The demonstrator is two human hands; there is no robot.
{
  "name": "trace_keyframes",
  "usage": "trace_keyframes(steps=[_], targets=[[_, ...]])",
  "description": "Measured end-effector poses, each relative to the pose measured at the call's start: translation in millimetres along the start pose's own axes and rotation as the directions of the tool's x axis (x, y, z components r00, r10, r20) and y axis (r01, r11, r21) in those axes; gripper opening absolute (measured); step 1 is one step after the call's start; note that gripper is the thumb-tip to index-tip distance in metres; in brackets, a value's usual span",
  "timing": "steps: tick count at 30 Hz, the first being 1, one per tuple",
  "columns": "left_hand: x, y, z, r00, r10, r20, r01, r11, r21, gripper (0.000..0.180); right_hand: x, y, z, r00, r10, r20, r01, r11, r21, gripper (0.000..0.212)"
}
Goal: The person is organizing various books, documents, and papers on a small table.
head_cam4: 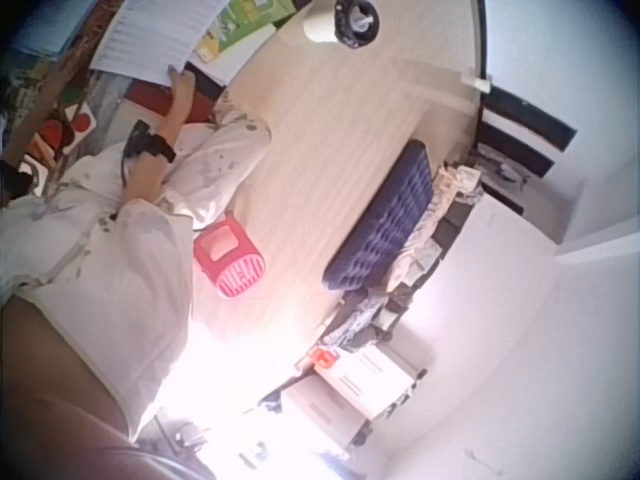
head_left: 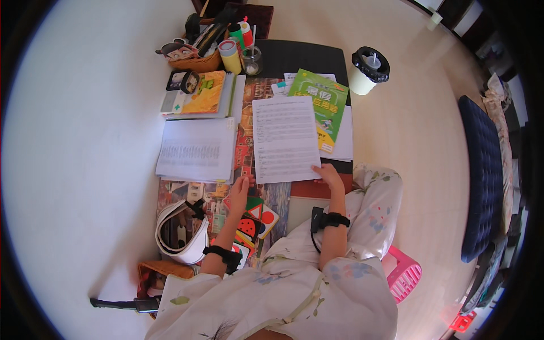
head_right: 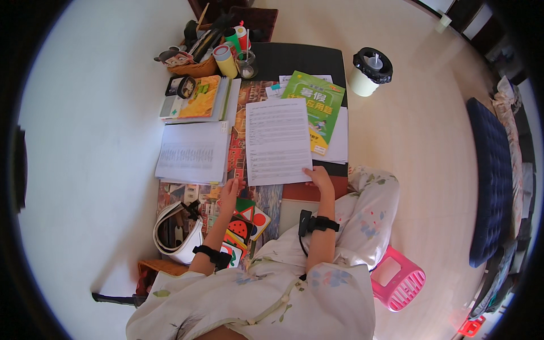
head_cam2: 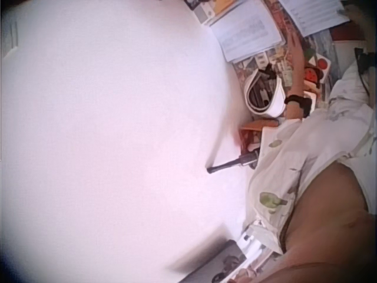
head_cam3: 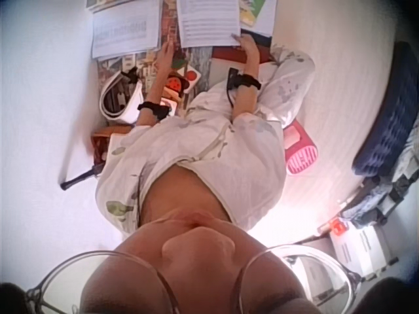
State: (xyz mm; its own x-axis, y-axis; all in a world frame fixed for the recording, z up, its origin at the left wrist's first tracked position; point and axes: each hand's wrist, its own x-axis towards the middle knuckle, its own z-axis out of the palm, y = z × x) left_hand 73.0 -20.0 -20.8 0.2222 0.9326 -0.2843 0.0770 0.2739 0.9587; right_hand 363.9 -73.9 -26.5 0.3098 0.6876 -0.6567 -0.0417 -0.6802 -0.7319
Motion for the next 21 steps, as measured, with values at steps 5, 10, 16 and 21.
trace_keyframes(steps=[5, 10, 16, 21], targets=[[-19, 20, -41, 0.995, 0.096, 0.012, -0.088, 0.853, 0.514, 0.023, 5, 2, -8, 0.991, -0.126, -0.050, 0.129, 0.989, 0.073, 0.028], [-20, -8, -74, 0.888, 0.460, -0.021, -0.200, 0.426, 0.882, 0.037, -14, -30, -10, 0.838, -0.405, -0.366, 0.366, 0.914, -0.175, 0.025], [-18, -42, -64, 0.858, 0.465, -0.221, 0.081, 0.301, 0.950, 0.055, -43, -69, -9, 0.686, -0.598, -0.415, 0.536, 0.801, -0.267, 0.023], [-20, -39, -62, 0.838, 0.474, -0.271, 0.118, 0.328, 0.937, 0.053, -75, -115, 15, 0.667, -0.699, -0.259, 0.613, 0.712, -0.343, 0.021]])
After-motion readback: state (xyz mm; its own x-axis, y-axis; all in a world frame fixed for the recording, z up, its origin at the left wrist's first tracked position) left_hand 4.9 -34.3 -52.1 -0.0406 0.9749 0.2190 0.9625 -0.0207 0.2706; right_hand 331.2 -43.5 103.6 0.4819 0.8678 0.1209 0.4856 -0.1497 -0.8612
